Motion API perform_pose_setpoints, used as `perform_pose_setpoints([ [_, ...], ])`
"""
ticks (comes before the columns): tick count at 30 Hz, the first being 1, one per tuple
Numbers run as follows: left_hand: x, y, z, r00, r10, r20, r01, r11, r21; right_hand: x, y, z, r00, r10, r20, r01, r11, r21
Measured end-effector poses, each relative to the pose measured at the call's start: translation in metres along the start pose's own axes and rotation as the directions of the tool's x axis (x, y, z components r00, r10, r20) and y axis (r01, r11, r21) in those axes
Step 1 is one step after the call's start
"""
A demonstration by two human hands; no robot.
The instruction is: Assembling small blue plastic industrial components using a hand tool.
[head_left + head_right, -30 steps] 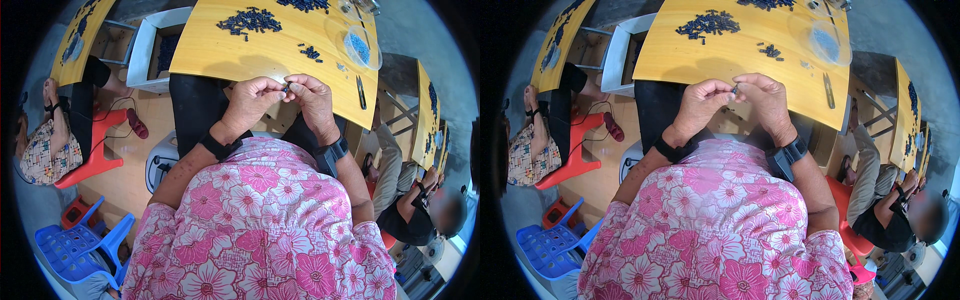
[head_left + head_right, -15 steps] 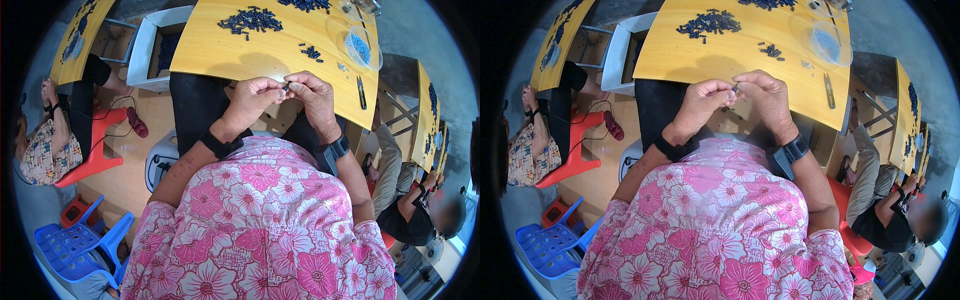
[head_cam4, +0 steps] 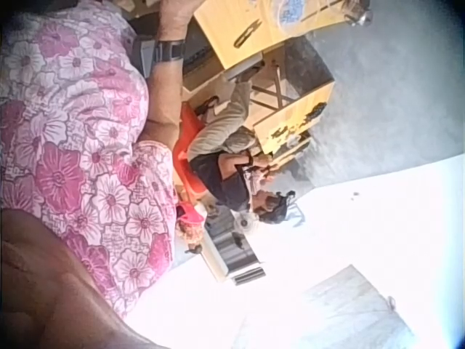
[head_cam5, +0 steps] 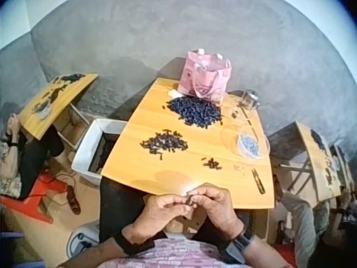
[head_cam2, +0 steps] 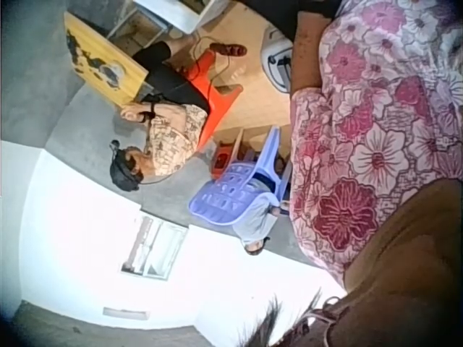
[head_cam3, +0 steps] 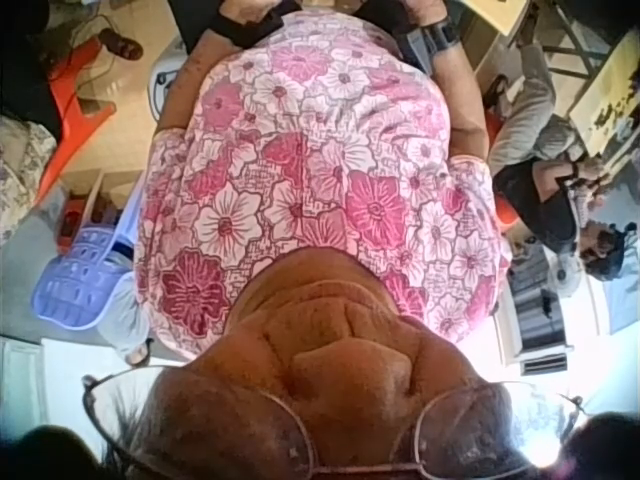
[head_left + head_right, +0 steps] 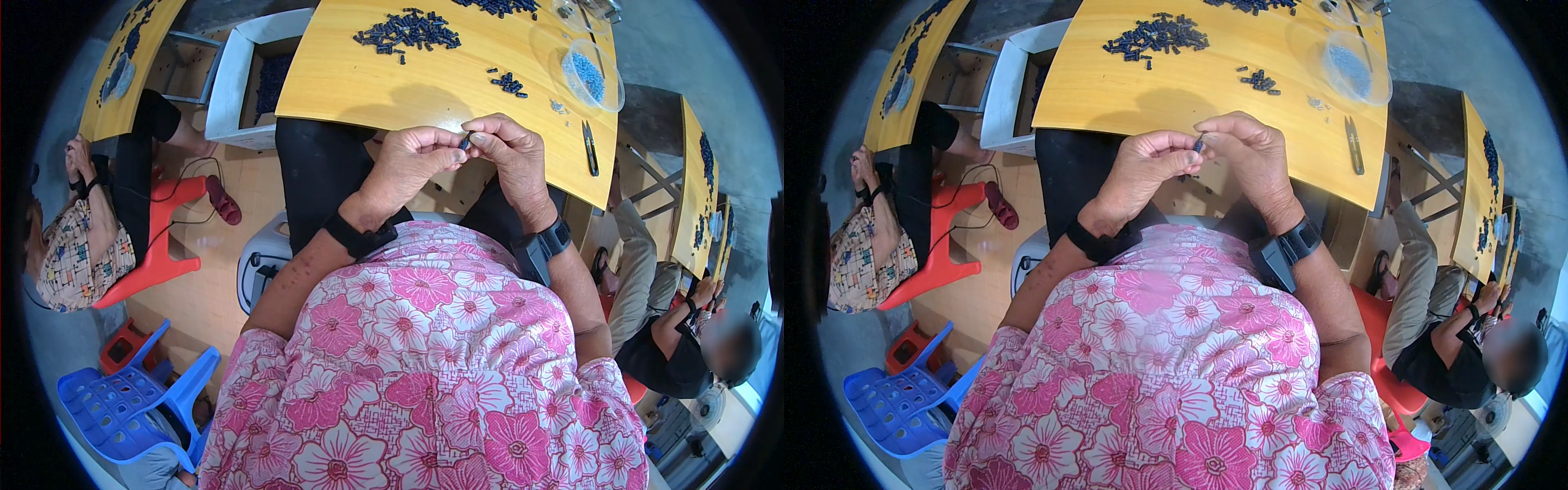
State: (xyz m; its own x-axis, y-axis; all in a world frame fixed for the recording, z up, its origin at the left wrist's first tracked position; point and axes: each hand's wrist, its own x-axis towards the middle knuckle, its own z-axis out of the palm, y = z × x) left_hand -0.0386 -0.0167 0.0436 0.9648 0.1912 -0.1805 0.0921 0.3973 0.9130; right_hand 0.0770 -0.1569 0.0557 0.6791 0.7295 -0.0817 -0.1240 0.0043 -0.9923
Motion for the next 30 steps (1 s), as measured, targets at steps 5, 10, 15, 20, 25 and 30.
perform_pose_setpoints([
  [5, 0.001, -0.001, 0.001, 1.000, 0.002, -0.024, -0.002, 1.000, 0.023, 0.001, -0.001, -0.001, 1.000, -0.008, -0.004, 0.007, 1.000, -0.029],
  [10, 0.002, -0.006, 0.000, 0.997, 0.030, -0.070, -0.024, 0.996, 0.088, 0.001, -0.001, 0.000, 0.999, -0.034, 0.010, 0.035, 0.996, -0.078],
  [15, 0.003, -0.008, 0.004, 0.987, 0.109, -0.118, -0.091, 0.985, 0.145, -0.001, -0.004, 0.001, 0.999, -0.050, -0.001, 0.049, 0.988, -0.145],
  [20, 0.002, -0.009, 0.006, 0.978, 0.138, -0.158, -0.099, 0.967, 0.234, -0.004, -0.003, 0.002, 0.997, -0.076, -0.014, 0.069, 0.959, -0.275],
  [25, 0.001, -0.007, 0.007, 0.973, 0.139, -0.186, -0.088, 0.963, 0.256, -0.006, 0.002, 0.005, 0.990, -0.135, -0.031, 0.120, 0.947, -0.298],
  [30, 0.003, -0.009, 0.003, 0.980, 0.130, -0.152, -0.090, 0.965, 0.248, -0.008, 0.002, 0.004, 0.992, -0.125, -0.008, 0.119, 0.960, -0.254],
])
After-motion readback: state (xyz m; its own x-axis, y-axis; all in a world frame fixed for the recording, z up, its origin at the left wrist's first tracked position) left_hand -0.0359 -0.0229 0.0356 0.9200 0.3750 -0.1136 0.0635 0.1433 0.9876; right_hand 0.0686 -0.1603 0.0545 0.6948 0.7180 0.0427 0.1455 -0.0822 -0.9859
